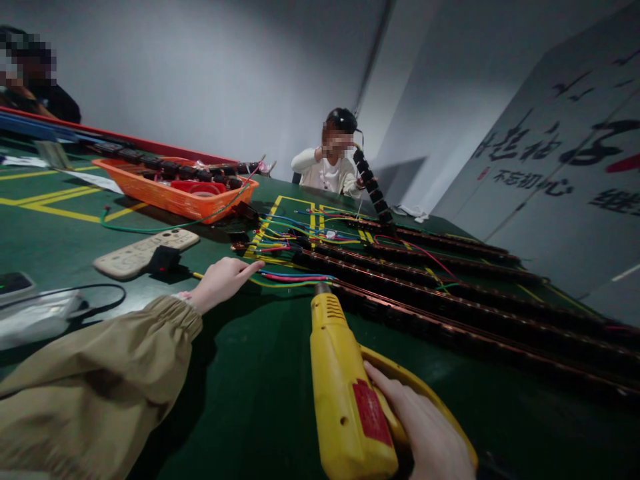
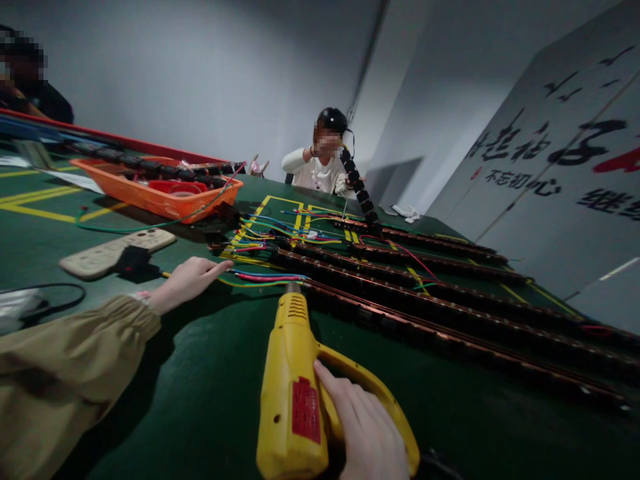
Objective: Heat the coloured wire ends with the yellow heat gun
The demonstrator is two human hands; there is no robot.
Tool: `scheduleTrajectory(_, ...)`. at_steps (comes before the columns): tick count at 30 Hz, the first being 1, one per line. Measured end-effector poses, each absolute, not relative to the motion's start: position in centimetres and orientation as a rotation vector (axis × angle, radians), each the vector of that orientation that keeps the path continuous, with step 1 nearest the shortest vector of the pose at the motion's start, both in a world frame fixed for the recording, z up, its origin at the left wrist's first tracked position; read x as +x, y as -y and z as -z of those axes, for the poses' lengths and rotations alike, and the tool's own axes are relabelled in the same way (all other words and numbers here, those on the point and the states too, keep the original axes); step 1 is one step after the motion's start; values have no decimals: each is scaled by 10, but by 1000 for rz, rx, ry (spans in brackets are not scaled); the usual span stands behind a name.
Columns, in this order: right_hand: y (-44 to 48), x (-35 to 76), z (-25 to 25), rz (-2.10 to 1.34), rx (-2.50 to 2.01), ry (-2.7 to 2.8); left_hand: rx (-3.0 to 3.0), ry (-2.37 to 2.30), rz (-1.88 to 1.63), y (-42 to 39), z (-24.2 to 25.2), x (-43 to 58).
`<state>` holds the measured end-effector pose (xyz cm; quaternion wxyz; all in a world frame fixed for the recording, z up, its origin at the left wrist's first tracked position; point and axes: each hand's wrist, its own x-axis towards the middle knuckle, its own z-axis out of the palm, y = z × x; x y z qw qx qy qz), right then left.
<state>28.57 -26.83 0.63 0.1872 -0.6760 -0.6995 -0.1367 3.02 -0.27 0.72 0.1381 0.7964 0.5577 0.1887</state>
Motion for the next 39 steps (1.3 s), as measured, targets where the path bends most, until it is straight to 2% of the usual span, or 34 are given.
scheduleTrajectory(5,266,276,0,594,-1833,1933,2290,-1601,-564,3,-7,29)
scheduleTrajectory(12,259,251,5,586,-1716,1968,2285,-1622,-580,2,-6,27)
scheduleTrajectory(18,244,207,23,774,-1589,1895,2291,-1611,-586,2,-5,27)
scheduleTrajectory(24,232,175,24,759,-1389,1723,2319,-1576,-617,1,-5,27)
scheduleTrajectory(33,235,185,8,792,-1317,1830,2354,-1558,-670,2,-4,25)
scheduleTrajectory(39,238,205,13,671,-1366,1998,2337,-1559,-624,2,-5,24)
